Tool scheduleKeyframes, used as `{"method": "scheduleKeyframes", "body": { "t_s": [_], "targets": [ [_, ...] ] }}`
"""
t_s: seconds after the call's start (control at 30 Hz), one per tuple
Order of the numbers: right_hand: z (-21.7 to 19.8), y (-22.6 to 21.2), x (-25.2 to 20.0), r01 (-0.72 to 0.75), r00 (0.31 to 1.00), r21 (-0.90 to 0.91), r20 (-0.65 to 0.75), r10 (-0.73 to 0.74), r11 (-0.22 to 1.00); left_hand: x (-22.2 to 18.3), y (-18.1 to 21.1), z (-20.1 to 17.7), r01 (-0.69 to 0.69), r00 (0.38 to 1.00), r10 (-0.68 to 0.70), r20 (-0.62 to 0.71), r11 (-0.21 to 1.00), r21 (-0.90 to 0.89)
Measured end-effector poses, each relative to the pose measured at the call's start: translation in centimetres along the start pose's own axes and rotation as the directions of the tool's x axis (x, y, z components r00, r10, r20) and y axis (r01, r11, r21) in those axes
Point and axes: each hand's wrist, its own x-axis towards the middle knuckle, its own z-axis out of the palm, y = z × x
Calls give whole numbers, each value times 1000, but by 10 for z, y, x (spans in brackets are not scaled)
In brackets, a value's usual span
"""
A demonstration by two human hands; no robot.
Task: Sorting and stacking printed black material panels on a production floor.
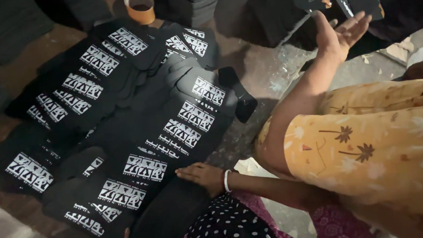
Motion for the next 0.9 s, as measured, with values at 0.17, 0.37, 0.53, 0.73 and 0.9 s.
{"method": "scheduleKeyframes", "body": {
  "t_s": [0.17,0.37,0.53,0.73,0.9],
  "targets": [
    [-7,-5,1,-17,1000,-4,-3,17,1000,4,7,1,-5,1000,5,12,1000,-7],
    [-5,-5,1,-13,1000,-1,17,13,1000,-6,15,-5,10,1000,-10,8,1000,5],
    [-5,-5,1,-5,1000,-3,30,5,1000,-4,15,0,17,1000,-17,0,1000,16],
    [-2,-2,-1,-4,1000,-8,29,4,1000,12,-5,28,11,1000,-11,-1,1000,22],
    [-1,-1,-1,0,999,-4,35,0,1000,-18,-11,7,13,1000,-13,0,999,35]
  ]
}}
